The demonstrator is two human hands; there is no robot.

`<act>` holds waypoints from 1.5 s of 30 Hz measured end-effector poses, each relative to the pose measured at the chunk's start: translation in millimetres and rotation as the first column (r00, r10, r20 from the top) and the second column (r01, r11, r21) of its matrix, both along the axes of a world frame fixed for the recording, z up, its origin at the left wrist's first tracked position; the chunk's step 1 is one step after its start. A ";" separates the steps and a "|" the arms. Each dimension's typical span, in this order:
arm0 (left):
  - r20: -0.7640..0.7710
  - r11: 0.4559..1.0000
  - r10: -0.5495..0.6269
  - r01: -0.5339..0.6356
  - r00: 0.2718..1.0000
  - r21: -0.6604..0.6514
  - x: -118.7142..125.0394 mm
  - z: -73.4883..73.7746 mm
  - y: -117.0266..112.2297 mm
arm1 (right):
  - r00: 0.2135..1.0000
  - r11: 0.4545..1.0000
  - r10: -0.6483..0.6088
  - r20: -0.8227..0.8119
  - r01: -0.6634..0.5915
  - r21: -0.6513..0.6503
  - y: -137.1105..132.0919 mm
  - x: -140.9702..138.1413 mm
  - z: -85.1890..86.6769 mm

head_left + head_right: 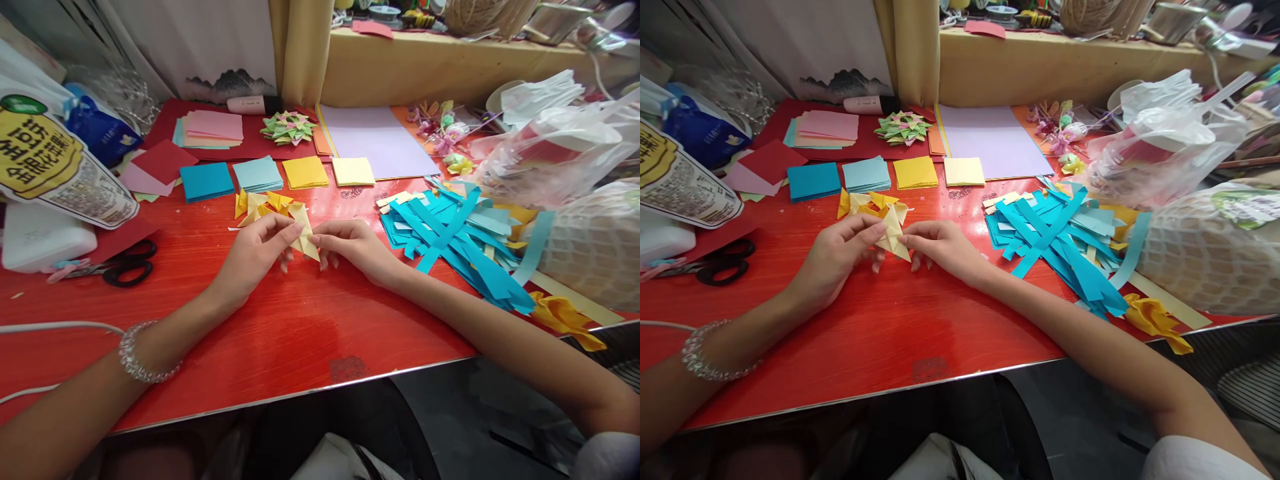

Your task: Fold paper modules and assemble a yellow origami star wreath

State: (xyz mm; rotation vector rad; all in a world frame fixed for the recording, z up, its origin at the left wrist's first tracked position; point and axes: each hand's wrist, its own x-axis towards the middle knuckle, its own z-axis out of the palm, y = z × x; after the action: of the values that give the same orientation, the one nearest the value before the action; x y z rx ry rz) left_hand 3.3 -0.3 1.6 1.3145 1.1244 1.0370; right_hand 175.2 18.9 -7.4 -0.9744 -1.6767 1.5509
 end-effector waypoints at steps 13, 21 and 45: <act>-0.122 0.998 -0.043 0.047 0.992 0.035 -1.6 -1.8 -0.7 | 0.988 0.990 0.122 0.094 -0.128 0.060 -5.2 -1.3 1.7; -0.015 0.991 -0.098 0.096 0.995 -0.094 -2.5 0.6 -0.8 | 0.982 0.984 0.152 0.114 -0.162 0.075 -10.3 -0.2 3.5; -0.521 0.791 -0.022 0.334 0.853 0.513 -13.9 -3.1 4.3 | 0.997 0.999 0.033 -0.073 -0.032 0.022 -6.0 -0.9 -2.1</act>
State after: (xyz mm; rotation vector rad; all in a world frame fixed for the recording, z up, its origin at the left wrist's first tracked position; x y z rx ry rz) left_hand -10.6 3.9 -1.5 2.2536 1.0323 0.9603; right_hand 174.3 12.9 -9.5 -0.8729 -1.6622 1.5679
